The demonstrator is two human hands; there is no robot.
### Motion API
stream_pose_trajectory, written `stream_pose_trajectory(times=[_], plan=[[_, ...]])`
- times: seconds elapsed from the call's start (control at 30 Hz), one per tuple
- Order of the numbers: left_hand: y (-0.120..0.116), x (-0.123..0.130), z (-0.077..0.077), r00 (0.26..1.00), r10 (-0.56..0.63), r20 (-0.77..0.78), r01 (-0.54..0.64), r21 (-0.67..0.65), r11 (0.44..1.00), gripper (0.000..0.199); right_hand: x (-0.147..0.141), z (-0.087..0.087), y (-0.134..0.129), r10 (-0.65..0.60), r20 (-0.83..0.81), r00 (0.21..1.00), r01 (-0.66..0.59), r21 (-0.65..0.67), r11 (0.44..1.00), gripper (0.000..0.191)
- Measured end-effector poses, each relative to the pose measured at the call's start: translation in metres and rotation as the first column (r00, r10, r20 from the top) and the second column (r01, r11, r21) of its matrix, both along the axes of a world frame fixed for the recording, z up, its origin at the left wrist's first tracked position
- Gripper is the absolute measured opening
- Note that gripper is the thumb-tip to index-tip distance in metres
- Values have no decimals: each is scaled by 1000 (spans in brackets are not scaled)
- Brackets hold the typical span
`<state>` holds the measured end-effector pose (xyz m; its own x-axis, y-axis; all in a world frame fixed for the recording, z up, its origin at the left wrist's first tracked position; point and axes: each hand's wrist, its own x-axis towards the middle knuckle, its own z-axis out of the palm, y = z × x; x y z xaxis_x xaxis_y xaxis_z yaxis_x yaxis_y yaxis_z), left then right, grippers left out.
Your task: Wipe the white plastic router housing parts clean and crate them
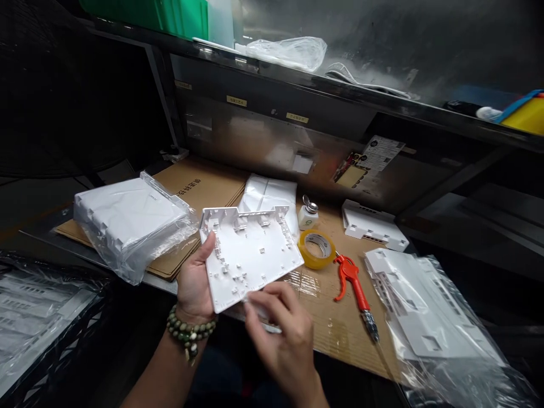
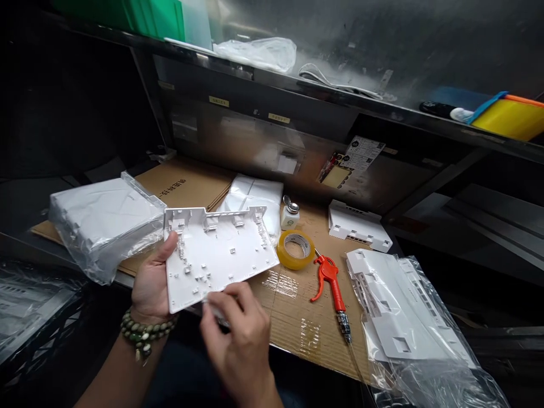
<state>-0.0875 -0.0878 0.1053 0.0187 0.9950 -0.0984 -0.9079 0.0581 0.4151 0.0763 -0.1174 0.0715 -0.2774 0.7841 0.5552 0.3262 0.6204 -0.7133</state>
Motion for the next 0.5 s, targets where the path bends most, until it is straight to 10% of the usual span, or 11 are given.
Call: stream_pose_trajectory(times=[0.2, 0.5], plan=[[-8, -33, -12, 1000, 10, 2, -10, -111, 994, 59, 65, -3, 38, -436, -102, 894, 439, 9, 899, 9], [-15, -37, -23, 964, 81, -253, -125, -166, 978, 63, 76, -14, 47, -420, -62, 905, 419, -26, 907, 11]])
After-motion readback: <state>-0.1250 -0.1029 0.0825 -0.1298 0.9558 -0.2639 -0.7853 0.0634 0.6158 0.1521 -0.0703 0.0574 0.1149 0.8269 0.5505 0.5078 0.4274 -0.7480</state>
